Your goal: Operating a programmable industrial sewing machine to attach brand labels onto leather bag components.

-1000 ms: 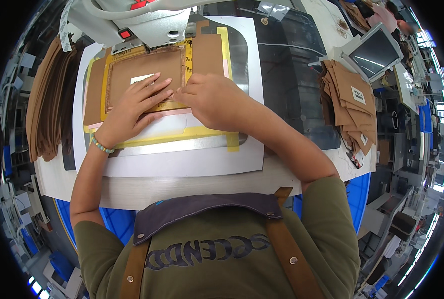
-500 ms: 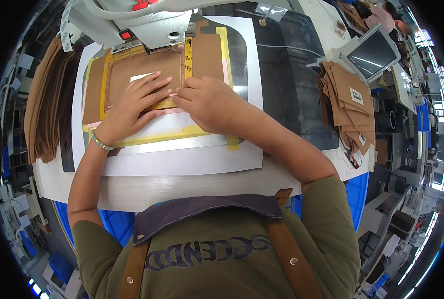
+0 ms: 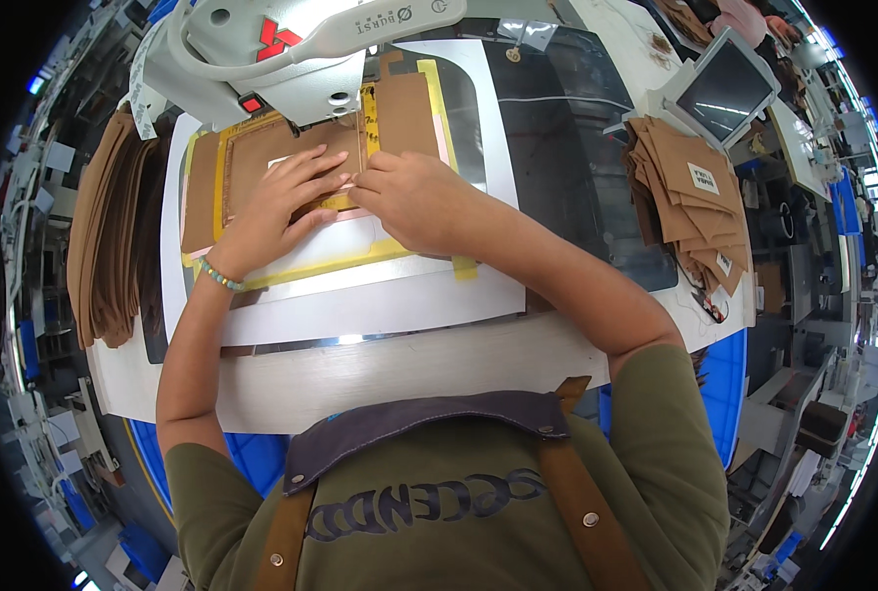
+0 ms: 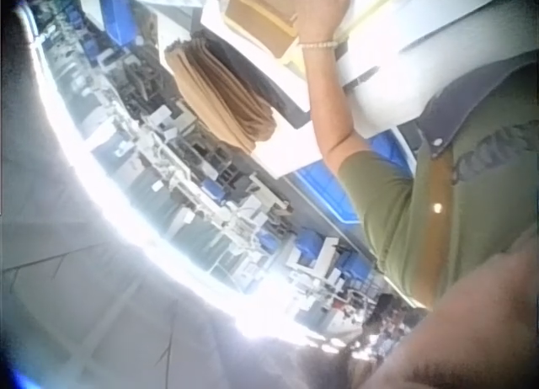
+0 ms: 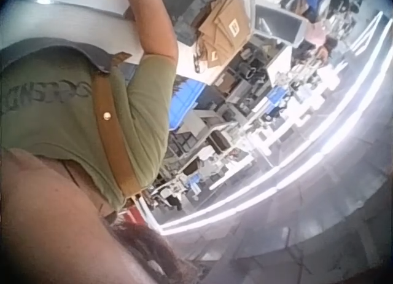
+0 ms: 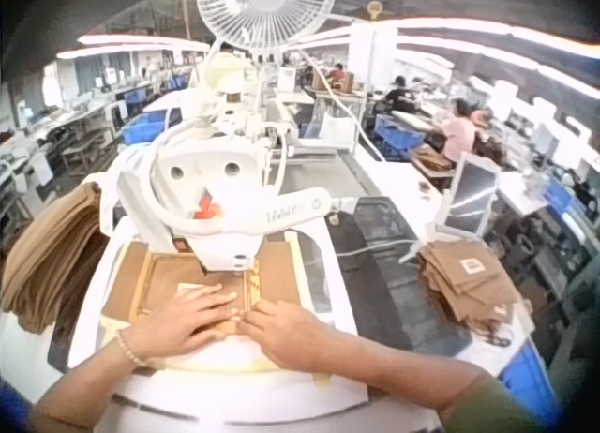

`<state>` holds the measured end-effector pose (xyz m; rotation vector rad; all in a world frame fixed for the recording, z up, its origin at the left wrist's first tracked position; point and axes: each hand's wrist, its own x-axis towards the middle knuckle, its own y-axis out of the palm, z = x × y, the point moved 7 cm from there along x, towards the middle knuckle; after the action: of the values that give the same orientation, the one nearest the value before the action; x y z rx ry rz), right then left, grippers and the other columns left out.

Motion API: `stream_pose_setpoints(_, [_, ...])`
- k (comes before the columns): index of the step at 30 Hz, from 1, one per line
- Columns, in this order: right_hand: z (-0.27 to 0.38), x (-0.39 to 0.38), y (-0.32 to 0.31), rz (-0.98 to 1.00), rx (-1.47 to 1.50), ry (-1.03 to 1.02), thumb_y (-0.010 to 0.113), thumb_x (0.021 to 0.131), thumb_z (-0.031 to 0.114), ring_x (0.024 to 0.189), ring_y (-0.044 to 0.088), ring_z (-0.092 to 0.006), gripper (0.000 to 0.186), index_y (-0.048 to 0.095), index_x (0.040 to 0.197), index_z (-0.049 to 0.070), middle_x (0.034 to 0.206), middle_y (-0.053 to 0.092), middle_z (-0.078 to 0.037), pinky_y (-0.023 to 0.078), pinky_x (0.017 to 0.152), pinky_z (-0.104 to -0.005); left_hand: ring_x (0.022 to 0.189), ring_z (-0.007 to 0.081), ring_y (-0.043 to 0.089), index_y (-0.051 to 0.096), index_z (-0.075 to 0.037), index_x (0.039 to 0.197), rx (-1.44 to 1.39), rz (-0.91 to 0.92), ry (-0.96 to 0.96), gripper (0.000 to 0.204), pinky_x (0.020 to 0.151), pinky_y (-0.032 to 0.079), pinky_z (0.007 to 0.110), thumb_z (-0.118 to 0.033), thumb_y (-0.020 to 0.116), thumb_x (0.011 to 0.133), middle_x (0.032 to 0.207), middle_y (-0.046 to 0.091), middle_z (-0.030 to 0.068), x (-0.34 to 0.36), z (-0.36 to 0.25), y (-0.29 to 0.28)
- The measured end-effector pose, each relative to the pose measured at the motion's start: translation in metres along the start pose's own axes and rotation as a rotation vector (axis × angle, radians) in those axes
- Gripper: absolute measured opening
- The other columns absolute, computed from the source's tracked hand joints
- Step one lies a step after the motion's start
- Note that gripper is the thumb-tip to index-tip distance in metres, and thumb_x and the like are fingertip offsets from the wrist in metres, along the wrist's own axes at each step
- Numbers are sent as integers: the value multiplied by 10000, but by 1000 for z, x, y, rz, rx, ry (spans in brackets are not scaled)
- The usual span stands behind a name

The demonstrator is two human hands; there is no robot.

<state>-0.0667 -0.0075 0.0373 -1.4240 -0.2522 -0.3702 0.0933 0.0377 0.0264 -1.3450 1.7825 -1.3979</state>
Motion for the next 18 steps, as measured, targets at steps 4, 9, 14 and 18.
stream_pose_setpoints(4, [-7,5,1,-22,-22,15,697,839,28,1096,653,-258,400,727,1236,-10,1147,741,-93,545,945,-371,1492,331,449,693,-118,1389,12,-11,11,423,1234,357,481,-330,676,1023,1538,590,90,10,9,-3])
stream_pose_setpoints(9, [-15,-3,-8,7,-24,65,693,864,42,1167,648,-259,379,732,1240,17,1211,739,-94,531,995,-395,1438,336,497,697,-83,1369,47,-27,9,406,1220,373,472,-300,667,1028,1517,608,93,20,16,-3])
stream_pose_setpoints(14, [-33,-37,-31,-20,-13,174,676,915,59,1402,527,-290,349,733,1260,42,1463,622,-123,431,1155,-446,1365,343,539,705,-60,1353,12,-50,-69,392,1190,401,464,-271,663,1026,1491,626,111,28,25,-3])
stream_pose_setpoints(18, [-66,-59,-30,-17,117,388,657,952,75,1431,499,-321,286,754,1220,51,1499,594,-134,398,1184,-459,1365,360,535,709,-61,1356,-15,-66,-143,381,1173,409,458,-253,648,1032,1478,629,139,32,33,-3])
